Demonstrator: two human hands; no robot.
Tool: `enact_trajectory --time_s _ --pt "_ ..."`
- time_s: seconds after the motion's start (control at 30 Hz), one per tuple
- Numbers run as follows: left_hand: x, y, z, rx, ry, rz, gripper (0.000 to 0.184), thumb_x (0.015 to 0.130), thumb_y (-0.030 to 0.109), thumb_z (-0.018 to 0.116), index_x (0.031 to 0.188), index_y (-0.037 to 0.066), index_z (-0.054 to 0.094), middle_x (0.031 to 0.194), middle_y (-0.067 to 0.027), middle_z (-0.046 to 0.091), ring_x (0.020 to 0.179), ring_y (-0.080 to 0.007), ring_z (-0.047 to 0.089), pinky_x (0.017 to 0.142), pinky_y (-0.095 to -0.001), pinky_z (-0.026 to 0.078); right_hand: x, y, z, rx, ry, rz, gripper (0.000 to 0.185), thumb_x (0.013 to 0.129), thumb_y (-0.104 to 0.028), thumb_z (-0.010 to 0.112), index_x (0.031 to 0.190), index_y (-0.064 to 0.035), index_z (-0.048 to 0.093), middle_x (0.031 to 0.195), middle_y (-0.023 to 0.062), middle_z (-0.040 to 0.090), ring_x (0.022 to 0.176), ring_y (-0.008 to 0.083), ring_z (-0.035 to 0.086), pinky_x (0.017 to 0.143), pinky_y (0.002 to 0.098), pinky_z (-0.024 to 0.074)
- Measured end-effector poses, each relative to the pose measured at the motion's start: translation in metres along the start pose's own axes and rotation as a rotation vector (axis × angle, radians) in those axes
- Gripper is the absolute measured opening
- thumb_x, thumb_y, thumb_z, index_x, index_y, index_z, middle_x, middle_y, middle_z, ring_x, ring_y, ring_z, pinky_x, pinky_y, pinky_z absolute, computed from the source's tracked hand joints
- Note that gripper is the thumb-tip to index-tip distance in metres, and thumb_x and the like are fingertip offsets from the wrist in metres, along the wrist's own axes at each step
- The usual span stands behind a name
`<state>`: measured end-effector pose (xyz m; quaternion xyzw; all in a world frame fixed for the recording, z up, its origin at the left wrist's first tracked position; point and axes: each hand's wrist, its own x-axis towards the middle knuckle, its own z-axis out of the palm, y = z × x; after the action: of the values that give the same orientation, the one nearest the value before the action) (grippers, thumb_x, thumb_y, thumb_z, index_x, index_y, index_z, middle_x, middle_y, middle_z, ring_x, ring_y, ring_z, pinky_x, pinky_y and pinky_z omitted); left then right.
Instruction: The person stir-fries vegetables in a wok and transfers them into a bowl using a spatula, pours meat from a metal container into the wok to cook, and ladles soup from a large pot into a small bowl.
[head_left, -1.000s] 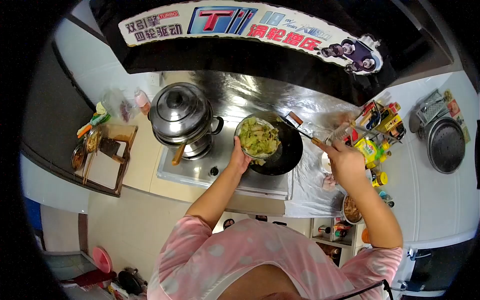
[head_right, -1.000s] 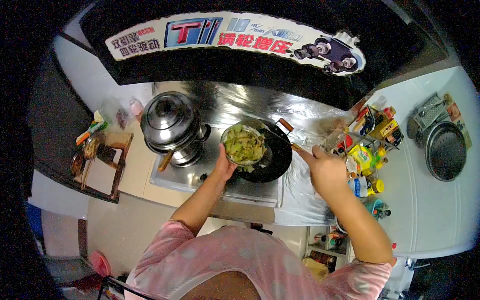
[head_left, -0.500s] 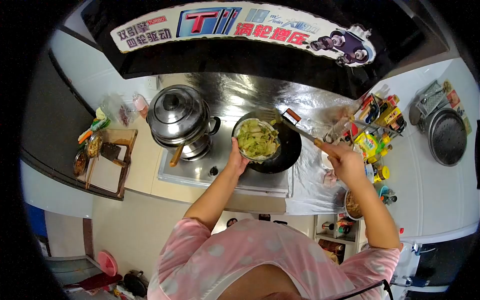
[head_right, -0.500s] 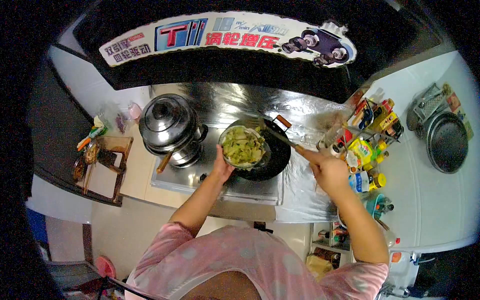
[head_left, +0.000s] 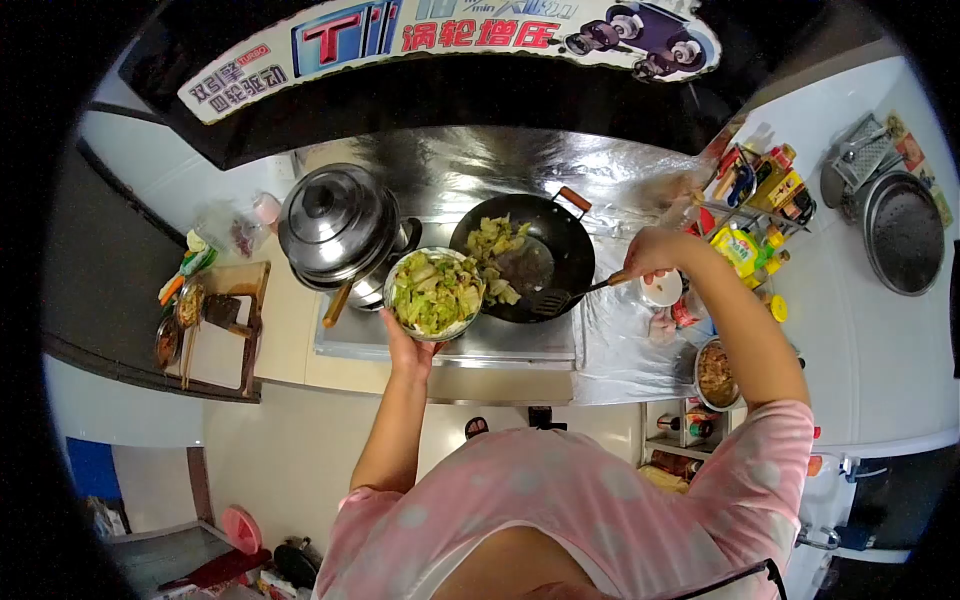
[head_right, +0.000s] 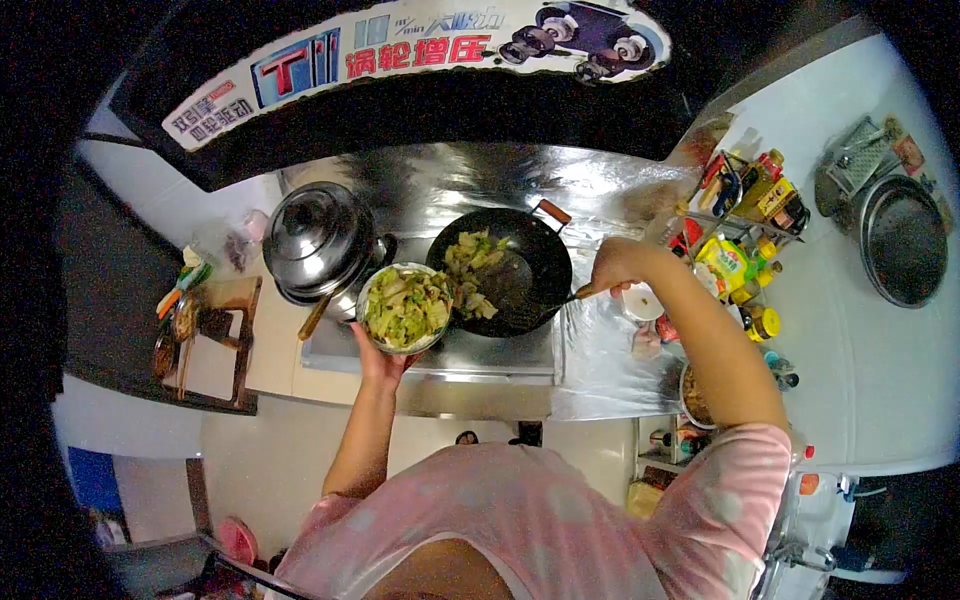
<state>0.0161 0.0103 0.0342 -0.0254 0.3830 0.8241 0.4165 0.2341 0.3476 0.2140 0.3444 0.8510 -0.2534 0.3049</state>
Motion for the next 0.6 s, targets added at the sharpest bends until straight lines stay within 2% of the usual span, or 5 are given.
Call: enact_trajectory --time_s 0.07,0.17,0.23,0.4,0.6 --pt "-0.007 0.000 -0.008 -0.013 0.028 0.012 0.076 0.086 0.069 0.023 0.138 0.013 0.028 0.137 -0.0108 0.040 0.119 -0.0286 0.047 0.089 -0.0443 0.047 0.010 -0.009 -0.001 -0.065 -0.085 -0.005 0.042 0.066 -0.043 0.073 0.083 -0.0044 0.068 0.059 0.0045 0.061 0.049 0.0112 0.055 0.042 0.0261 0.0398" --pt "-0.013 -0.001 -0.021 -0.005 0.071 0.035 0.077 0.086 0.069 0.022 0.139 0.014 0.027 0.138 -0.0101 0.038 0.121 -0.0290 0.045 0.090 -0.0448 0.046 0.003 -0.023 0.030 0.004 0.011 -0.148 0.054 0.069 -0.059 0.065 0.075 -0.0047 0.067 0.059 0.0073 0.062 0.049 0.0141 0.058 0.048 0.0305 0.0465" --pt "-0.017 -0.002 -0.023 -0.049 0.090 0.065 0.075 0.087 0.067 0.024 0.136 0.011 0.031 0.133 -0.0092 0.043 0.116 -0.0250 0.049 0.086 -0.0371 0.049 0.014 -0.019 0.077 0.182 0.076 -0.086 0.055 0.074 -0.059 0.061 0.083 -0.0051 0.066 0.063 0.0084 0.063 0.054 0.0179 0.061 0.054 0.0327 0.0485" --pt "-0.023 0.001 -0.033 0.028 0.056 0.030 0.074 0.087 0.066 0.026 0.135 0.010 0.033 0.131 -0.0079 0.046 0.111 -0.0214 0.052 0.083 -0.0321 0.049 0.052 -0.017 0.176 0.394 0.422 -0.198 0.024 0.079 -0.021 0.063 0.097 -0.0047 0.062 0.079 0.0187 0.065 0.070 0.0324 0.063 0.064 0.0378 0.0496" --pt "-0.025 0.001 -0.009 -0.006 0.116 0.055 0.073 0.087 0.065 0.029 0.135 0.011 0.032 0.131 -0.0067 0.046 0.113 -0.0204 0.051 0.085 -0.0323 0.048 0.093 -0.016 0.209 0.644 0.625 -0.135 0.032 0.079 -0.020 0.065 0.108 -0.0051 0.061 0.082 0.0153 0.066 0.070 0.0261 0.063 0.064 0.0348 0.0487"
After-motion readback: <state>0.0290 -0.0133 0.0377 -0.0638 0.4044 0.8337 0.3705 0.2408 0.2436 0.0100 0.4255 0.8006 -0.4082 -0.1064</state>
